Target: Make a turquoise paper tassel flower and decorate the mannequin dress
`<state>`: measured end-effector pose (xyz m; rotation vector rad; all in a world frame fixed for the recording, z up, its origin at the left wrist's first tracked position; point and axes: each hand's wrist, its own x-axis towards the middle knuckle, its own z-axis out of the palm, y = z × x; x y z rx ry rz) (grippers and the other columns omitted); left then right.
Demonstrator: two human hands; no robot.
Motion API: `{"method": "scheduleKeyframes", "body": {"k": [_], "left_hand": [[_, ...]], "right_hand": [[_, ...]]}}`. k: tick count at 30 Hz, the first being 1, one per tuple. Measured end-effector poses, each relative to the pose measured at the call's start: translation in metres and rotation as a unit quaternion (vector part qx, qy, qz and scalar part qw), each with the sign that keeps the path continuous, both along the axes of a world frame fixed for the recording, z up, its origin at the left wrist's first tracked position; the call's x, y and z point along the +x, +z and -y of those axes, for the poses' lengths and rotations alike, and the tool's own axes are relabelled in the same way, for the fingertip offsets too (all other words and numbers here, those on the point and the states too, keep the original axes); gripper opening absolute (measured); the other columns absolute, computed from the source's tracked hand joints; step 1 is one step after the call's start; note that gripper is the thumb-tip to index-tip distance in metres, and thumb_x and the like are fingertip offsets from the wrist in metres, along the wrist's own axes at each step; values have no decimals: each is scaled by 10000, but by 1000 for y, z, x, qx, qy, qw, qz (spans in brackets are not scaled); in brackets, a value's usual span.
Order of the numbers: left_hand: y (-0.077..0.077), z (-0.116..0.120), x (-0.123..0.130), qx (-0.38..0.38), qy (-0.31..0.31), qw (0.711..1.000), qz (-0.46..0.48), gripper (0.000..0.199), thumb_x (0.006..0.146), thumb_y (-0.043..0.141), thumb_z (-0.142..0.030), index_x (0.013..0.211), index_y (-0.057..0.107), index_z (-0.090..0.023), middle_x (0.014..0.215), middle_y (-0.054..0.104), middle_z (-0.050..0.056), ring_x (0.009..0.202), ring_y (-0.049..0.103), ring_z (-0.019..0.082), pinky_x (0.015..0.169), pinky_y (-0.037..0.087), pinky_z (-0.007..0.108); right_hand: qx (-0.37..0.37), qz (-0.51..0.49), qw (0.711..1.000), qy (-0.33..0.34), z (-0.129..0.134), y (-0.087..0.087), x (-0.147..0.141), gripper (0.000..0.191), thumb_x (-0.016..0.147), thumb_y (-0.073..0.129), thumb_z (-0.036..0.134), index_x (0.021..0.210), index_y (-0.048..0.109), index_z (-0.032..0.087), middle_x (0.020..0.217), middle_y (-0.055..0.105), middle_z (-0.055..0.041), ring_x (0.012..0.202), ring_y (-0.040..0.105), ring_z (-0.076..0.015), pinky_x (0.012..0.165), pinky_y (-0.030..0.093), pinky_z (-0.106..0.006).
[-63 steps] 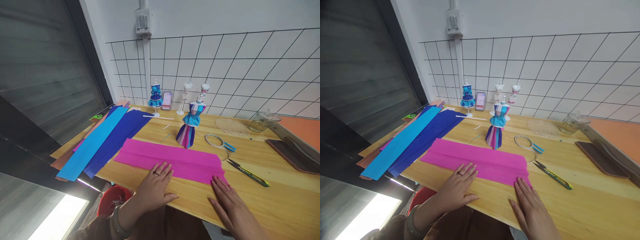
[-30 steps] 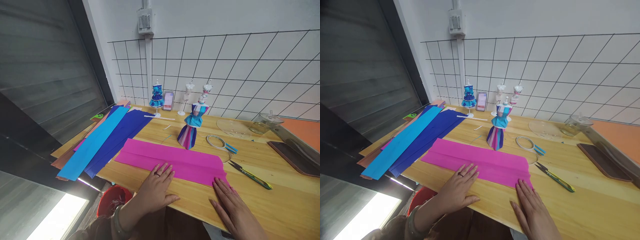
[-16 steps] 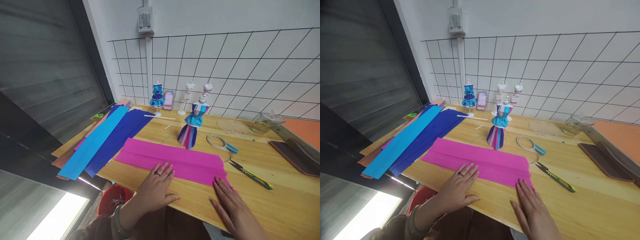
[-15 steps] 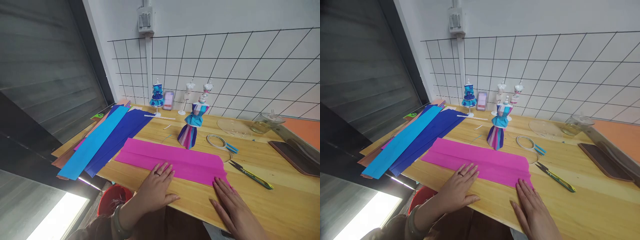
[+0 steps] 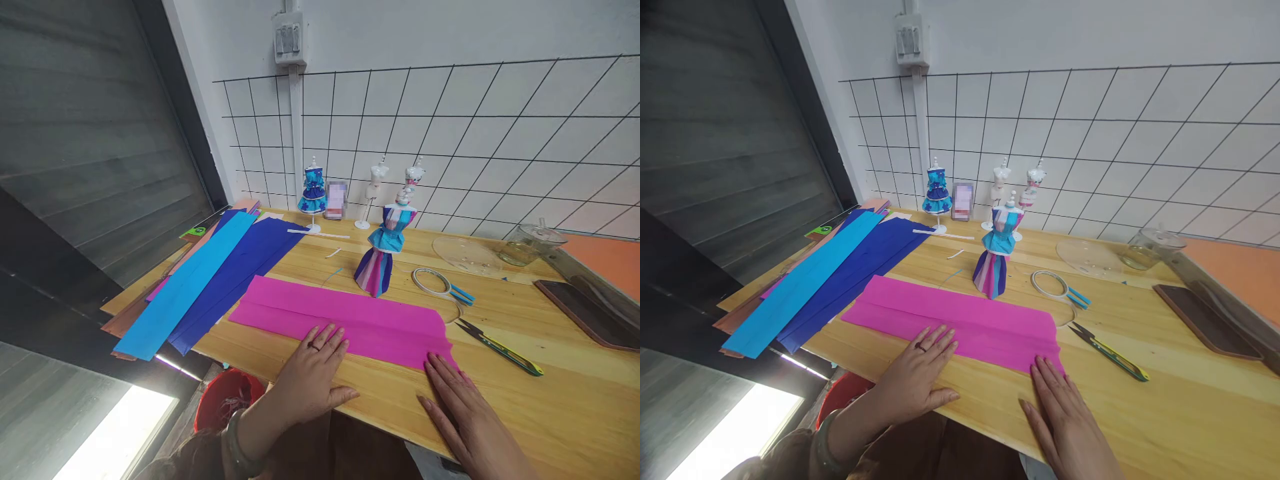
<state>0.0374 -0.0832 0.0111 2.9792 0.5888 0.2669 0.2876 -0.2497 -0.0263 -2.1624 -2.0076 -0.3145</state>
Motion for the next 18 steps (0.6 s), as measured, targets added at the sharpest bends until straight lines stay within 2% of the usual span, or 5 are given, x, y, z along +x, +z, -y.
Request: {"method": "scheduleKeyframes", "body": {"k": [8, 18], "left_hand": [[1, 0, 1, -15, 3, 1000, -1, 695, 829, 229, -624, 1366, 260, -184, 1432, 278, 46, 1344, 150, 211, 1085, 124, 363], [2, 1, 0, -24, 3, 1000, 4, 701, 825, 222, -631, 1363, 267, -184, 1430, 284, 44, 1341, 158, 215, 1087, 110, 363]], "right_hand": [[6, -19, 1000, 1, 1, 3, -1, 612, 845, 405, 478, 1341, 361, 123, 1383, 365, -133, 1262, 341, -303, 1008, 337, -503], [9, -10, 1000, 5, 0, 0, 0, 612, 843, 405, 489, 1322, 387, 108, 1372, 382, -142, 1255, 354, -302, 1018, 324, -499]]}}
